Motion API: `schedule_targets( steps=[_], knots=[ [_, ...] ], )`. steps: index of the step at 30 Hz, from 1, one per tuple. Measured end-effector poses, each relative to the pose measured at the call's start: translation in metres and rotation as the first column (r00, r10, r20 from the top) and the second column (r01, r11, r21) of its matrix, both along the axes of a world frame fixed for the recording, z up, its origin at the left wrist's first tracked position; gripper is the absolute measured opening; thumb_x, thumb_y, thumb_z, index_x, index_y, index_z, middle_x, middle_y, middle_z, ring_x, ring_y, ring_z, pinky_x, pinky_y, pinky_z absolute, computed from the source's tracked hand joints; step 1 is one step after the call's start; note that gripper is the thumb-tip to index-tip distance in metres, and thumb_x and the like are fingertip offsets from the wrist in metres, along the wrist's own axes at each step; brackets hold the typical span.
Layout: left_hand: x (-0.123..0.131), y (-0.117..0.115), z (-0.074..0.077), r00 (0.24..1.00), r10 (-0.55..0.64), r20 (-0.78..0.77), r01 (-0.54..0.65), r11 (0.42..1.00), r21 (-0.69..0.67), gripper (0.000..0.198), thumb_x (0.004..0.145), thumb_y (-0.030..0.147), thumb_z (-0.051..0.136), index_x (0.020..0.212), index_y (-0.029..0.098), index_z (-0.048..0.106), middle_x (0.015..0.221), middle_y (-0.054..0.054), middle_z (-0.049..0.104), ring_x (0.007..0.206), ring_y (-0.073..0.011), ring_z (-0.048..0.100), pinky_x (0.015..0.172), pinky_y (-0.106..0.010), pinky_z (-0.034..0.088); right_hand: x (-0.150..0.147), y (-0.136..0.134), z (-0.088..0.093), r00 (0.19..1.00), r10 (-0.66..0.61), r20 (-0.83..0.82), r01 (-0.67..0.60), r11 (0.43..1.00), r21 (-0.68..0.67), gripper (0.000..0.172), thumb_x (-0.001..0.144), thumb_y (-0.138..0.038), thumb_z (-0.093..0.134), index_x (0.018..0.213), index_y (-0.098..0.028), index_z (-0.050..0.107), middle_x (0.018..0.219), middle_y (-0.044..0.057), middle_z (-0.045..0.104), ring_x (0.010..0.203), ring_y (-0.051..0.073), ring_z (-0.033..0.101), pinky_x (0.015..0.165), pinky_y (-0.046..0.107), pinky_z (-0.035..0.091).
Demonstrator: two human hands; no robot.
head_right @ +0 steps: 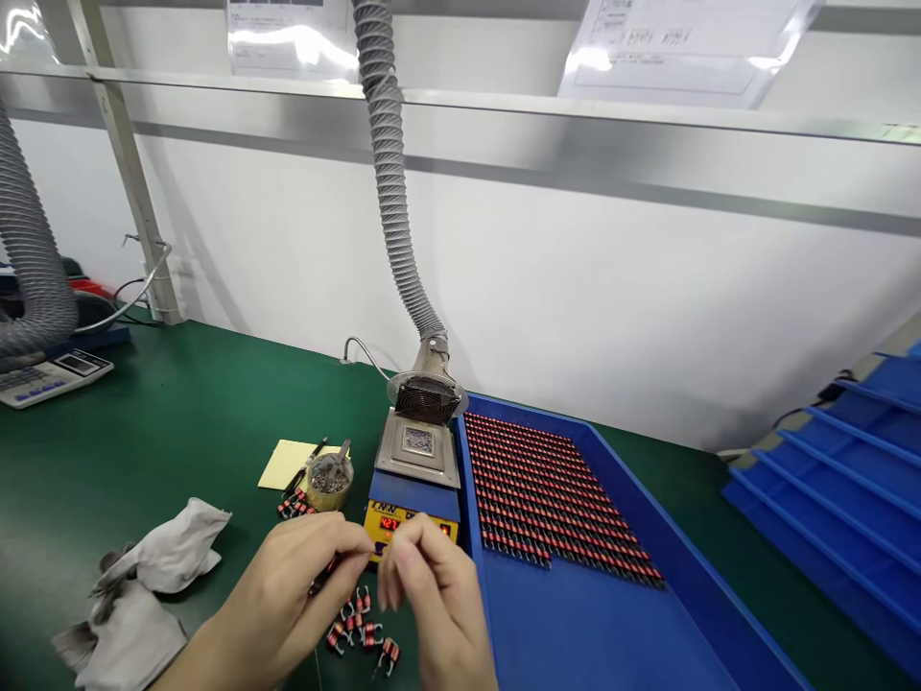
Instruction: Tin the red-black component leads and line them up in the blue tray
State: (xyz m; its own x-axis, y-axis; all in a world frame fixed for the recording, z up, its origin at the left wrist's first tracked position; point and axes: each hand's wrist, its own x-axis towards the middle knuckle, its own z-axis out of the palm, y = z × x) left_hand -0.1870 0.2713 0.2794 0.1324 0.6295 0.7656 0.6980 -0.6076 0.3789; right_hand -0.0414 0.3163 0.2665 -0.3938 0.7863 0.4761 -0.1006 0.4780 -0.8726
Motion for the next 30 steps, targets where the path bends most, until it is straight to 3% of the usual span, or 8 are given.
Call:
schedule_targets(
  steps=[5,12,15,18,20,24,27,30],
  knots=[
    [-0.0011,-0.0033,0.0026,0.987,-0.027,0.160,0.055,0.984,-0.169,0.014,0.089,0.013,0.046,0.079,0.017,0.055,0.067,0.004,0.059,0.059,-0.0062,0.053,0.057,-0.014,0.040,0.0044,0.0021,0.0011,0.990,-0.132,-0.055,0.142,0.942,0.303,0.015,0.087,-0.014,0.054,0.089,-0.025,0.064,0.071,-0.001,0.062,0.066,0.011,0.057,0.063,0.022,0.047],
    [-0.0026,-0.0069,0.0062,0.975,-0.022,0.220,0.095,0.940,-0.328,0.014,0.090,0.018,0.047,0.079,0.019,0.056,0.068,0.005,0.058,0.061,-0.0067,0.055,0.060,-0.014,0.042,0.0037,0.0037,0.0044,0.983,-0.184,0.010,0.136,0.763,0.631,0.032,0.078,0.003,0.057,0.100,-0.020,0.063,0.077,0.003,0.063,0.070,0.015,0.057,0.062,0.028,0.049],
    [-0.0015,-0.0046,0.0042,0.988,-0.039,0.151,0.073,0.972,-0.224,0.013,0.089,0.015,0.046,0.081,0.018,0.056,0.069,0.004,0.061,0.061,-0.0077,0.056,0.059,-0.015,0.042,0.0026,-0.0004,0.0055,0.978,-0.188,0.094,0.110,0.839,0.533,0.016,0.084,-0.006,0.052,0.086,-0.020,0.060,0.073,0.003,0.059,0.067,0.015,0.054,0.061,0.028,0.046],
    [0.0007,-0.0020,0.0015,0.998,-0.053,0.019,0.054,0.997,-0.054,0.016,0.089,0.011,0.043,0.081,0.017,0.055,0.068,0.002,0.063,0.058,-0.0092,0.056,0.057,-0.018,0.041,0.0009,-0.0024,0.0035,0.993,-0.053,0.104,0.039,0.990,0.135,0.024,0.093,-0.023,0.043,0.070,-0.020,0.051,0.064,0.001,0.050,0.059,0.014,0.049,0.055,0.026,0.042],
    [0.0018,-0.0016,0.0013,0.999,-0.039,-0.015,0.039,0.999,0.011,0.018,0.089,0.011,0.041,0.080,0.017,0.055,0.065,0.001,0.062,0.056,-0.0092,0.054,0.056,-0.019,0.040,0.0004,-0.0011,0.0010,0.999,0.023,-0.023,-0.024,0.999,-0.049,0.034,0.095,-0.030,0.038,0.064,-0.020,0.047,0.059,-0.001,0.046,0.056,0.013,0.047,0.052,0.025,0.042],
    [0.0013,-0.0038,0.0053,0.996,-0.014,0.085,0.017,0.999,-0.028,0.016,0.089,0.012,0.043,0.079,0.016,0.055,0.062,0.002,0.060,0.053,-0.0075,0.054,0.054,-0.016,0.040,0.0020,0.0020,0.0003,0.994,-0.052,-0.101,0.072,0.976,0.205,0.015,0.090,-0.019,0.051,0.083,-0.021,0.063,0.068,0.002,0.059,0.064,0.015,0.055,0.059,0.027,0.045],
    [0.0001,-0.0040,0.0064,0.991,-0.040,0.126,0.050,0.996,-0.075,0.015,0.090,0.013,0.044,0.079,0.016,0.055,0.064,0.002,0.060,0.055,-0.0070,0.055,0.055,-0.014,0.042,0.0018,0.0002,0.0029,0.991,-0.136,-0.012,0.125,0.873,0.472,0.029,0.082,-0.003,0.055,0.099,-0.024,0.064,0.080,0.003,0.065,0.072,0.016,0.058,0.066,0.029,0.047],
    [0.0003,-0.0016,0.0032,0.999,-0.008,0.038,0.008,1.000,-0.001,0.017,0.090,0.013,0.042,0.080,0.015,0.056,0.063,0.001,0.060,0.055,-0.0089,0.054,0.054,-0.017,0.041,-0.0008,-0.0029,0.0026,0.990,-0.138,0.038,0.112,0.912,0.394,0.014,0.086,-0.009,0.051,0.082,-0.020,0.060,0.070,0.002,0.057,0.065,0.015,0.053,0.060,0.027,0.044]
  ],
)
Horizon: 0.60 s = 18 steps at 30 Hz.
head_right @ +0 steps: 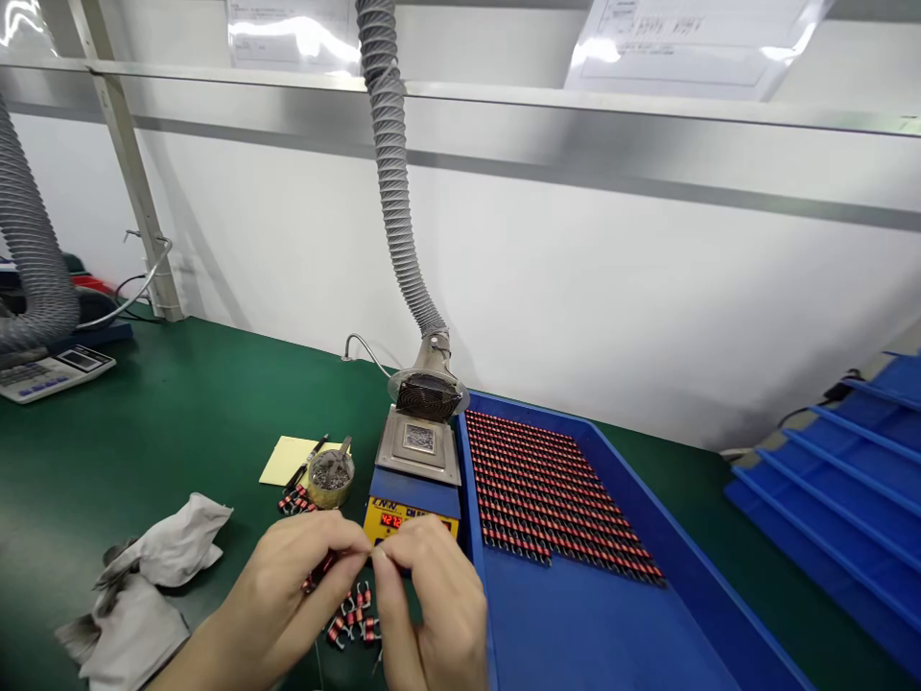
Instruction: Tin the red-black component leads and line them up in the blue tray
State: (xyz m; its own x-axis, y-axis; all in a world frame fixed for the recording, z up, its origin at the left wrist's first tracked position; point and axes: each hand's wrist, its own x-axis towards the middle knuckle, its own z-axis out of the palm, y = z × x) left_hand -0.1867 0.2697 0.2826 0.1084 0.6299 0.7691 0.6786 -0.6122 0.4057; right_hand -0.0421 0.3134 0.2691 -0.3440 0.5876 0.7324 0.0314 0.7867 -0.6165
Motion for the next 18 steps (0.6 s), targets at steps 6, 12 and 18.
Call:
schedule_targets(
  steps=[6,12,18],
  knots=[
    [0.001,0.000,-0.001,0.999,0.008,-0.037,-0.006,0.998,0.064,0.018,0.090,0.011,0.041,0.079,0.017,0.054,0.059,0.002,0.057,0.051,-0.0089,0.049,0.052,-0.019,0.038,0.001,0.003,-0.004,0.953,0.211,-0.219,-0.287,0.859,-0.424,0.037,0.095,-0.032,0.040,0.060,-0.020,0.046,0.054,-0.002,0.043,0.052,0.012,0.045,0.050,0.024,0.039],
    [-0.001,-0.006,0.007,0.996,-0.018,0.090,0.030,0.991,-0.131,0.016,0.089,0.014,0.044,0.077,0.017,0.054,0.062,0.004,0.057,0.054,-0.0064,0.053,0.053,-0.014,0.041,0.004,0.004,0.002,0.998,0.044,-0.039,-0.038,0.989,0.143,0.034,0.078,0.000,0.058,0.101,-0.025,0.062,0.076,0.002,0.064,0.071,0.016,0.058,0.067,0.031,0.048],
    [0.002,0.001,-0.002,0.993,0.019,-0.117,-0.004,0.993,0.121,0.018,0.090,0.012,0.039,0.082,0.016,0.055,0.059,0.001,0.058,0.050,-0.0102,0.049,0.050,-0.021,0.037,-0.001,0.000,-0.001,0.998,0.061,0.015,-0.057,0.978,-0.201,0.027,0.091,-0.021,0.045,0.064,-0.020,0.050,0.056,0.000,0.050,0.051,0.012,0.048,0.049,0.024,0.040]
  ],
)
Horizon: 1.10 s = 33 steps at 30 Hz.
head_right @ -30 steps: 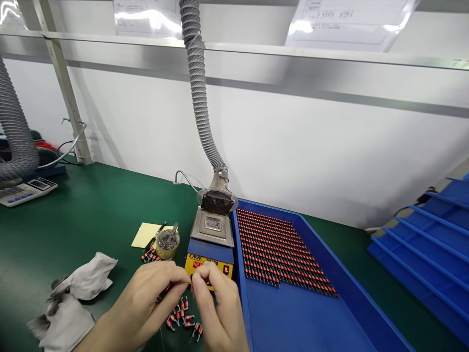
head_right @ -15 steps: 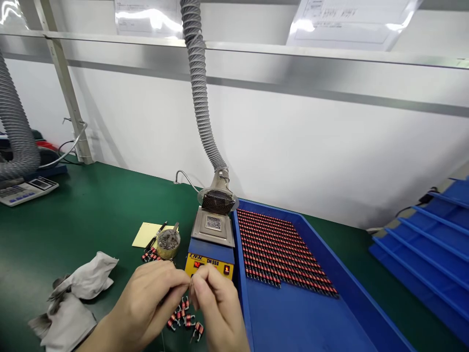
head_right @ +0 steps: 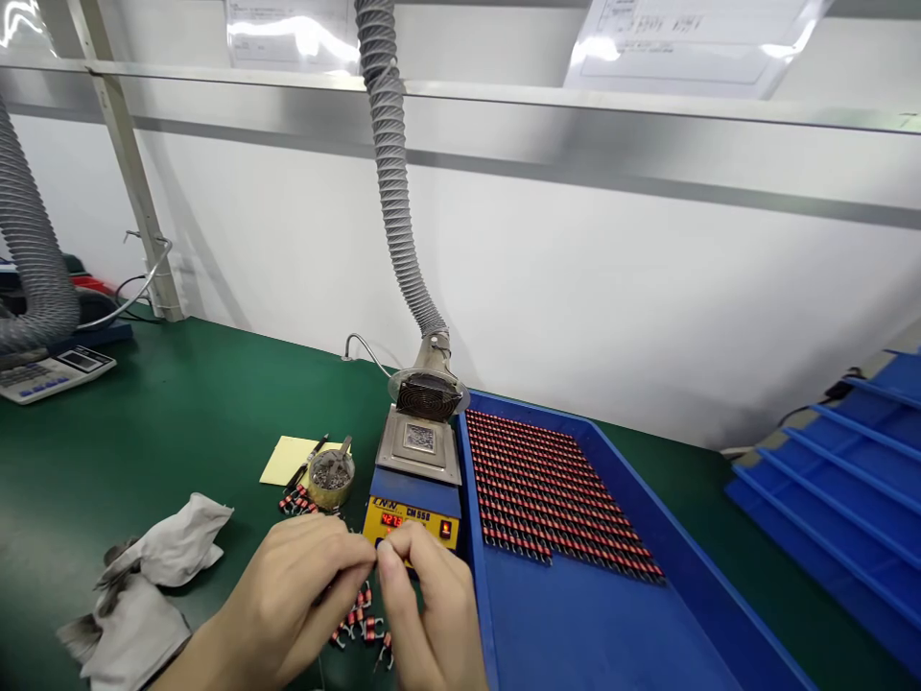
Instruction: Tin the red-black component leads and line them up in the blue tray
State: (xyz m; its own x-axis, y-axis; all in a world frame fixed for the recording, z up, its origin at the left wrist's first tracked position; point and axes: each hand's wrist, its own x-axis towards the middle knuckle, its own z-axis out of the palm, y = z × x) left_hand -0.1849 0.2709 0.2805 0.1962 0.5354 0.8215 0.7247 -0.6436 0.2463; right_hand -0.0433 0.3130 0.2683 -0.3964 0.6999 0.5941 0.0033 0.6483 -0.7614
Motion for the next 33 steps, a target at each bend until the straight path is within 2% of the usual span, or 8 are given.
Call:
schedule_targets(
  steps=[3,7,14,18,21,25,29,33],
  knots=[
    [0.001,0.000,-0.001,1.000,0.018,0.020,-0.019,1.000,0.023,0.017,0.090,0.011,0.040,0.081,0.016,0.054,0.057,0.002,0.056,0.049,-0.0098,0.047,0.049,-0.021,0.036,0.000,0.002,-0.001,0.967,0.139,-0.212,-0.188,0.954,-0.234,0.043,0.096,-0.033,0.037,0.056,-0.020,0.045,0.047,-0.002,0.043,0.046,0.011,0.044,0.045,0.023,0.039],
    [-0.001,-0.006,0.006,0.984,0.004,0.176,0.023,0.988,-0.151,0.016,0.090,0.014,0.043,0.078,0.017,0.053,0.060,0.003,0.057,0.051,-0.0072,0.051,0.052,-0.016,0.040,0.005,0.005,0.003,0.978,0.006,-0.210,0.005,0.998,0.055,0.010,0.086,-0.021,0.058,0.083,-0.022,0.068,0.065,0.002,0.063,0.064,0.016,0.058,0.060,0.028,0.048],
    [-0.001,-0.006,0.006,0.982,-0.025,0.189,0.060,0.981,-0.183,0.017,0.090,0.015,0.043,0.078,0.017,0.055,0.060,0.003,0.058,0.052,-0.0075,0.053,0.052,-0.015,0.041,0.001,0.004,0.005,0.997,-0.021,-0.080,0.051,0.921,0.386,0.033,0.077,0.002,0.057,0.098,-0.023,0.065,0.076,0.004,0.065,0.069,0.018,0.060,0.063,0.033,0.050],
    [0.002,-0.002,-0.001,0.997,-0.001,0.071,0.002,1.000,-0.018,0.017,0.089,0.012,0.042,0.080,0.017,0.055,0.060,0.001,0.060,0.051,-0.0096,0.052,0.052,-0.020,0.039,0.000,0.001,0.001,0.998,0.048,-0.033,-0.046,0.998,0.052,0.020,0.089,-0.016,0.047,0.072,-0.019,0.055,0.063,0.002,0.055,0.058,0.014,0.053,0.054,0.027,0.045],
    [0.002,-0.003,0.001,0.992,-0.021,0.123,0.028,0.998,-0.055,0.017,0.089,0.012,0.043,0.078,0.016,0.054,0.059,0.002,0.059,0.050,-0.0083,0.052,0.052,-0.018,0.039,0.000,0.003,0.001,0.936,0.266,-0.232,-0.322,0.912,-0.254,0.038,0.095,-0.031,0.037,0.060,-0.020,0.047,0.050,-0.002,0.044,0.048,0.012,0.045,0.046,0.024,0.040],
    [-0.001,-0.007,0.009,0.970,-0.012,0.244,0.063,0.977,-0.205,0.016,0.088,0.012,0.046,0.075,0.017,0.054,0.061,0.003,0.059,0.053,-0.0065,0.054,0.052,-0.014,0.040,0.002,0.004,0.004,0.965,0.124,-0.233,-0.135,0.990,-0.034,0.008,0.086,-0.022,0.058,0.078,-0.021,0.061,0.065,0.001,0.058,0.064,0.015,0.057,0.060,0.026,0.047],
    [-0.001,-0.005,0.006,0.981,-0.010,0.194,0.039,0.988,-0.148,0.016,0.089,0.012,0.045,0.077,0.016,0.055,0.062,0.002,0.060,0.053,-0.0075,0.053,0.053,-0.016,0.041,0.002,0.001,0.003,0.997,-0.008,-0.075,0.028,0.961,0.276,0.025,0.083,-0.004,0.055,0.096,-0.023,0.063,0.082,0.003,0.065,0.078,0.017,0.060,0.072,0.028,0.048],
    [0.003,-0.001,0.000,0.999,0.029,0.032,-0.030,0.999,0.025,0.017,0.088,0.010,0.042,0.079,0.016,0.055,0.058,0.001,0.058,0.049,-0.0097,0.049,0.051,-0.021,0.037,-0.001,0.000,-0.001,0.989,0.100,-0.110,-0.116,0.982,-0.148,0.030,0.093,-0.022,0.043,0.064,-0.019,0.051,0.057,0.000,0.050,0.053,0.012,0.049,0.051,0.024,0.041]
  ],
)
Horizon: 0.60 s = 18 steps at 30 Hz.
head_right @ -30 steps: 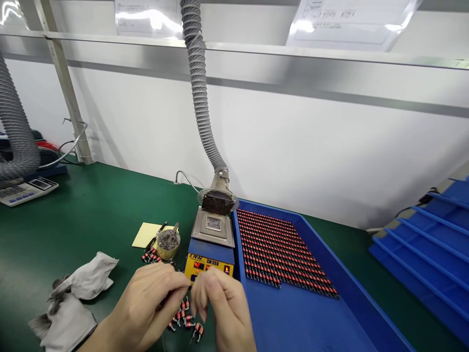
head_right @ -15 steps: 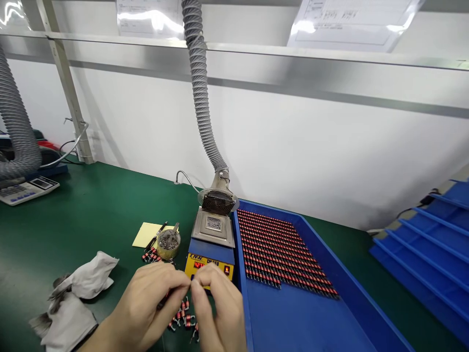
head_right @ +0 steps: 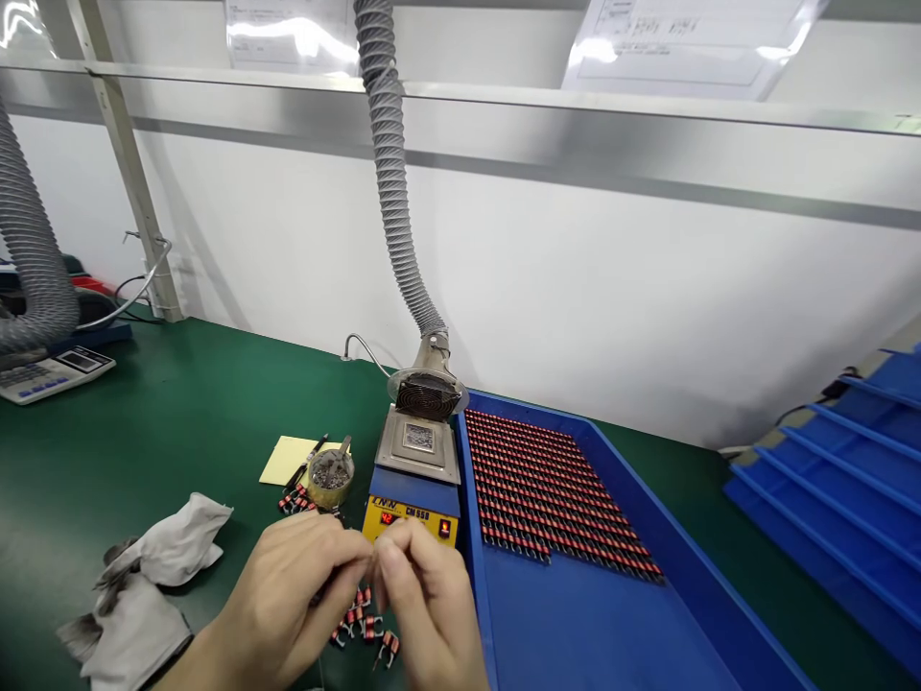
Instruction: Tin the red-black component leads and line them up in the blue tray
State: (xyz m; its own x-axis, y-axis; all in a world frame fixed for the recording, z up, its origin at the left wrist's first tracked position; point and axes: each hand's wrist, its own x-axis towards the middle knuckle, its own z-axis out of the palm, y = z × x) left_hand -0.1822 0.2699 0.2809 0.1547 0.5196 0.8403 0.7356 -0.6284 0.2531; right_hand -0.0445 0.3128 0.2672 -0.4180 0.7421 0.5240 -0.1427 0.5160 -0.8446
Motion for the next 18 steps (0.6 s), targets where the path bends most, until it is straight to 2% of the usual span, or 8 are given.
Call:
schedule_targets(
  steps=[1,3,5,7,9,12,14,18],
  knots=[
    [0.001,0.000,0.000,1.000,-0.012,0.007,0.012,1.000,0.005,0.017,0.088,0.010,0.042,0.079,0.016,0.054,0.058,0.002,0.058,0.048,-0.0095,0.049,0.051,-0.021,0.037,-0.001,0.001,0.000,0.995,0.087,-0.052,-0.092,0.989,-0.113,0.037,0.094,-0.028,0.040,0.059,-0.019,0.047,0.051,-0.002,0.046,0.048,0.011,0.045,0.048,0.024,0.040],
    [0.001,-0.001,0.001,0.996,-0.039,0.085,0.043,0.998,-0.049,0.016,0.088,0.011,0.043,0.078,0.016,0.054,0.058,0.003,0.059,0.049,-0.0085,0.050,0.052,-0.019,0.038,-0.001,0.003,0.000,0.970,0.178,-0.163,-0.204,0.966,-0.159,0.042,0.094,-0.033,0.040,0.055,-0.019,0.047,0.047,-0.002,0.044,0.047,0.012,0.046,0.049,0.024,0.042],
    [0.001,-0.004,0.004,0.981,-0.044,0.188,0.076,0.983,-0.169,0.015,0.088,0.012,0.046,0.077,0.017,0.055,0.060,0.003,0.059,0.052,-0.0073,0.053,0.053,-0.016,0.039,0.001,0.006,0.001,0.978,0.116,-0.172,-0.125,0.991,-0.040,0.029,0.090,-0.030,0.051,0.064,-0.019,0.058,0.056,0.001,0.055,0.057,0.014,0.055,0.057,0.026,0.047],
    [-0.001,-0.006,0.006,0.960,-0.038,0.277,0.120,0.951,-0.286,0.014,0.087,0.014,0.047,0.076,0.018,0.056,0.063,0.004,0.059,0.055,-0.0065,0.054,0.054,-0.014,0.040,0.001,0.007,0.001,0.989,-0.009,-0.144,0.025,0.993,0.112,0.004,0.083,-0.019,0.062,0.082,-0.022,0.065,0.072,0.003,0.065,0.071,0.017,0.062,0.066,0.028,0.052],
    [-0.001,-0.008,0.008,0.940,-0.034,0.338,0.163,0.918,-0.361,0.015,0.087,0.016,0.048,0.075,0.018,0.057,0.064,0.004,0.060,0.057,-0.0065,0.055,0.057,-0.013,0.041,0.001,0.006,0.000,0.987,-0.074,-0.143,0.107,0.965,0.238,0.024,0.079,-0.007,0.063,0.094,-0.025,0.066,0.081,0.002,0.069,0.078,0.018,0.065,0.072,0.030,0.053],
    [-0.002,-0.009,0.010,0.923,-0.026,0.383,0.202,0.881,-0.428,0.017,0.088,0.019,0.047,0.075,0.018,0.058,0.066,0.004,0.060,0.060,-0.0072,0.055,0.061,-0.014,0.042,-0.001,0.005,-0.001,0.981,-0.088,-0.170,0.145,0.924,0.355,0.032,0.077,0.001,0.060,0.096,-0.024,0.067,0.081,0.002,0.069,0.078,0.017,0.064,0.071,0.029,0.053],
    [-0.002,-0.008,0.010,0.918,-0.023,0.395,0.220,0.859,-0.462,0.018,0.088,0.021,0.046,0.075,0.018,0.059,0.067,0.004,0.061,0.062,-0.0077,0.055,0.063,-0.016,0.042,-0.002,0.004,0.001,0.982,-0.084,-0.168,0.141,0.921,0.363,0.032,0.077,0.002,0.059,0.095,-0.023,0.067,0.080,0.002,0.068,0.076,0.016,0.064,0.069,0.029,0.053],
    [-0.003,-0.008,0.009,0.907,-0.026,0.421,0.260,0.821,-0.508,0.017,0.088,0.024,0.048,0.077,0.019,0.060,0.071,0.004,0.063,0.066,-0.0079,0.056,0.066,-0.017,0.040,-0.001,0.006,0.005,0.987,-0.033,-0.155,0.077,0.955,0.285,0.028,0.078,0.000,0.060,0.090,-0.024,0.068,0.075,0.001,0.067,0.072,0.016,0.062,0.065,0.029,0.052]
  ],
)
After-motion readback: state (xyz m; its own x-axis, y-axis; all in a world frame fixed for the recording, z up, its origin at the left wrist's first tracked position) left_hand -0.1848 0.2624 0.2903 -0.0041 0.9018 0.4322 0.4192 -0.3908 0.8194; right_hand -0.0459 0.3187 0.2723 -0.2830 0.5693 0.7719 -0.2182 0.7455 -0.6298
